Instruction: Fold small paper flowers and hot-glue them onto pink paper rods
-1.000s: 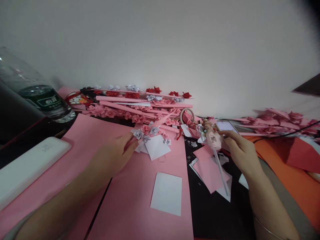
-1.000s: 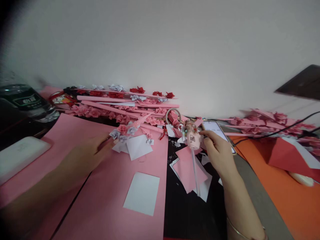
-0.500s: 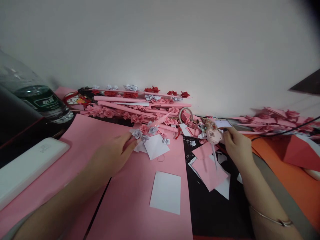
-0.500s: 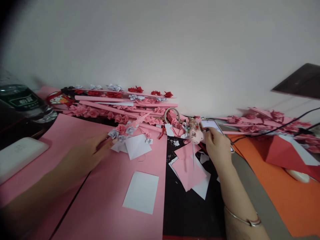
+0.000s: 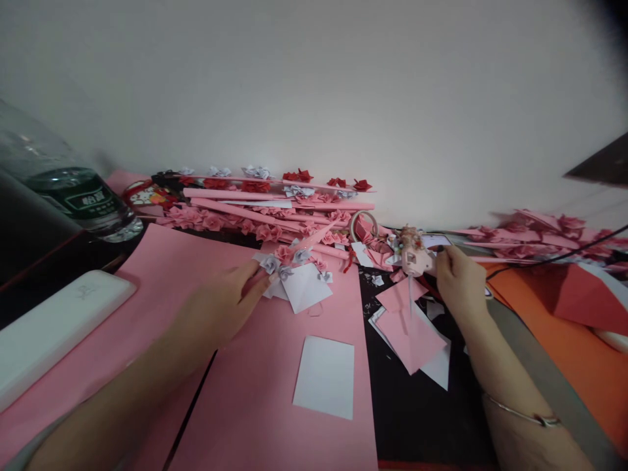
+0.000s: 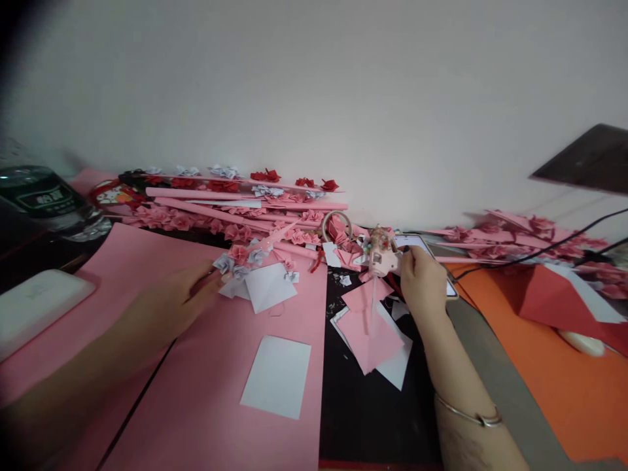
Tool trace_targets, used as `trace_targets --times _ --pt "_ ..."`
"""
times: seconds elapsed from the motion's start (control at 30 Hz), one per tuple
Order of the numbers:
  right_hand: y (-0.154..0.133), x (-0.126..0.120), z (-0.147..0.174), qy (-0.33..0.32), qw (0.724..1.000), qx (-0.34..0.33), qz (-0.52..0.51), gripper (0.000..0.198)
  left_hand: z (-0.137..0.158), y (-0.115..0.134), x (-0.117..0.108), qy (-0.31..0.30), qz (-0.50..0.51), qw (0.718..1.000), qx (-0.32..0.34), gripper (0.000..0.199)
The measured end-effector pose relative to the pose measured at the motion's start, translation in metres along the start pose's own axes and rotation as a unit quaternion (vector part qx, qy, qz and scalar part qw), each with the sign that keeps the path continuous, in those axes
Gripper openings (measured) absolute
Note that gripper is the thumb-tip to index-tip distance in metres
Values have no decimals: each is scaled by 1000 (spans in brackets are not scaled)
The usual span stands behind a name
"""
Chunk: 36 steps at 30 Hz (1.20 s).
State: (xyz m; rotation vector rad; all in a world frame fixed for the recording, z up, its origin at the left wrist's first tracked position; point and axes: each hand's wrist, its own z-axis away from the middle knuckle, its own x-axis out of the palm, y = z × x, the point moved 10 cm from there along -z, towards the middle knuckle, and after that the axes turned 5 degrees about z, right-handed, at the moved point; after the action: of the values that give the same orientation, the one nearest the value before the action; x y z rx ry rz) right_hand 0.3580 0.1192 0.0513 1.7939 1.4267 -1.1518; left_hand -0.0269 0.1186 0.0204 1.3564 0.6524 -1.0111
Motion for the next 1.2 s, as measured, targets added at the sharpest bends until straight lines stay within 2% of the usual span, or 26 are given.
trace_targets --times 0.2,0.27,0.4,0.47,0.53,0.6,0.77,1.0,1.2 --pt "-12 8 0 -8 997 -39 60 30 1 3 -1 -7 1 1000 4 24" --pt "-14 0 1 33 997 -49 45 29 2 4 0 -15 1 1000 2 25" --pt "-29 -28 10 121 986 -101 -56 19 4 7 2 -21 -8 1000 13 24" --pt "-46 -32 17 103 976 -156 -110 14 4 10 4 -26 -11 999 30 24" --pt "-67 -25 26 41 969 -206 -132 13 4 13 8 -35 -17 998 48 24" --pt "-80 -14 34 -15 967 -225 -118 11 4 15 13 -49 -24 997 62 25" --pt "-88 4 40 -65 973 -204 -84 9 4 16 21 -66 -33 995 67 26" --pt "-86 9 42 -75 983 -159 -50 8 5 16 25 -79 -38 993 76 26" --pt "-91 3 45 -56 978 -159 -125 10 2 15 30 -59 -44 993 92 27"
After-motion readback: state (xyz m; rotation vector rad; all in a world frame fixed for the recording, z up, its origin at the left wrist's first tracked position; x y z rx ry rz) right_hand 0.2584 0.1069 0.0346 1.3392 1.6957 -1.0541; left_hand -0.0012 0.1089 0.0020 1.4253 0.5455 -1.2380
